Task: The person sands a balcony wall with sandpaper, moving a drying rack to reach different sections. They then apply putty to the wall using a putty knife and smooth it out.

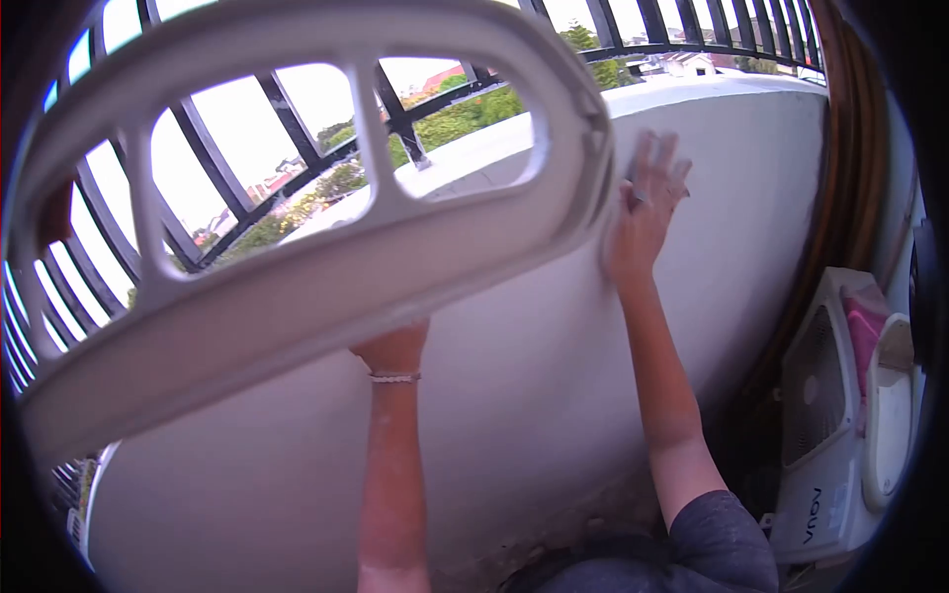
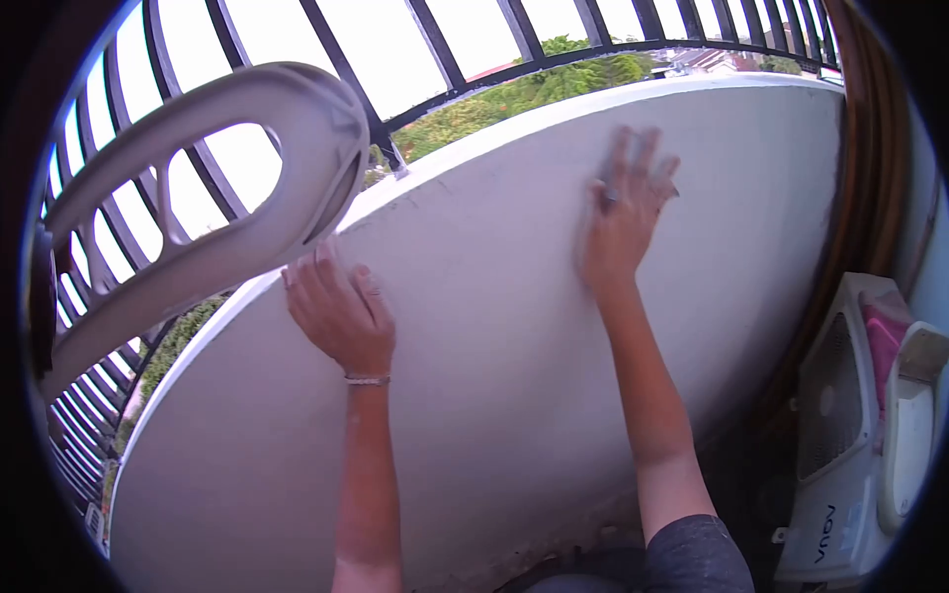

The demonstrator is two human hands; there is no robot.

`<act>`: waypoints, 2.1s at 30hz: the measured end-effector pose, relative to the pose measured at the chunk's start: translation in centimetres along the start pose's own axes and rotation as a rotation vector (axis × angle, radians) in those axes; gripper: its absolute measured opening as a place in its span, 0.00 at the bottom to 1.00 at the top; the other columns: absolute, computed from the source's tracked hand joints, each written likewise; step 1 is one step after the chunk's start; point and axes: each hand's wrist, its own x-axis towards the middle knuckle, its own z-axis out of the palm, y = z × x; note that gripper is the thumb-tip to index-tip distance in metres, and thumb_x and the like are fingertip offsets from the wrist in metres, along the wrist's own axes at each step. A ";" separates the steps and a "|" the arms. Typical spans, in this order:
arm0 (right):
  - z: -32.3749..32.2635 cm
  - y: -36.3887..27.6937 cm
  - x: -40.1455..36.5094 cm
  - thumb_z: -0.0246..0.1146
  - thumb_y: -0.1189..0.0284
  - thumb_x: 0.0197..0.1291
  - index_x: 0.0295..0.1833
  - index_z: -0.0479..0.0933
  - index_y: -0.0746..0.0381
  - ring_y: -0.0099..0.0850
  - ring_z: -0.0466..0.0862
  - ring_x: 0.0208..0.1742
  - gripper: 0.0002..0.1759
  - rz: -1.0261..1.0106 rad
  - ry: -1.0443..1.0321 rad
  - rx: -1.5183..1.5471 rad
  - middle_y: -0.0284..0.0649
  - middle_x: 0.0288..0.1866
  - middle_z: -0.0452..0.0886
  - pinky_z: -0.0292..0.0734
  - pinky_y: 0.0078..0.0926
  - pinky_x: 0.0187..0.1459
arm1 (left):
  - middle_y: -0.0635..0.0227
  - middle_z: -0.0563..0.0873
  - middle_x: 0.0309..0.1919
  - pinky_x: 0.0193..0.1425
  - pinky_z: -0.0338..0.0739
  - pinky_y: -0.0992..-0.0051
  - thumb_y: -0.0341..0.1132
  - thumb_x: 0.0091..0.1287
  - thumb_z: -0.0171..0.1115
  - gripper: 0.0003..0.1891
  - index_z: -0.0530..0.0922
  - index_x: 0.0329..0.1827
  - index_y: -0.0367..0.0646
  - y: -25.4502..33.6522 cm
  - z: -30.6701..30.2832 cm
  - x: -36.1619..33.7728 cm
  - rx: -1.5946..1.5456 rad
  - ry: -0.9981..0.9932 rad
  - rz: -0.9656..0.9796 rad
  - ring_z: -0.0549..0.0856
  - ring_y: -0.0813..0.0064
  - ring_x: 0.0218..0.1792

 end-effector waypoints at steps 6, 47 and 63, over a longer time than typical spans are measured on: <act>-0.5 -8.3 -1.4 0.62 0.59 0.64 0.79 0.59 0.33 0.58 0.47 0.83 0.38 -0.219 -0.089 0.073 0.28 0.85 0.51 0.49 0.61 0.78 | 0.57 0.77 0.59 0.75 0.59 0.51 0.39 0.67 0.52 0.25 0.72 0.67 0.41 0.1 -0.3 1.2 -0.063 -0.092 -0.099 0.73 0.53 0.65; -0.9 -1.8 -11.1 0.60 0.58 0.62 0.75 0.65 0.32 0.48 0.55 0.82 0.34 -0.865 -0.414 0.135 0.29 0.82 0.58 0.53 0.58 0.77 | 0.53 0.63 0.77 0.78 0.54 0.49 0.42 0.69 0.44 0.32 0.63 0.77 0.39 0.0 -1.7 -1.1 -0.012 -0.181 -0.086 0.59 0.45 0.78; -1.1 -7.7 -13.0 0.65 0.56 0.59 0.79 0.60 0.36 0.54 0.49 0.83 0.41 -0.818 -0.499 0.312 0.31 0.84 0.54 0.48 0.58 0.79 | 0.48 0.52 0.81 0.81 0.42 0.48 0.40 0.69 0.47 0.38 0.50 0.81 0.32 -1.4 -3.8 -8.8 -0.013 -0.328 -0.268 0.49 0.43 0.81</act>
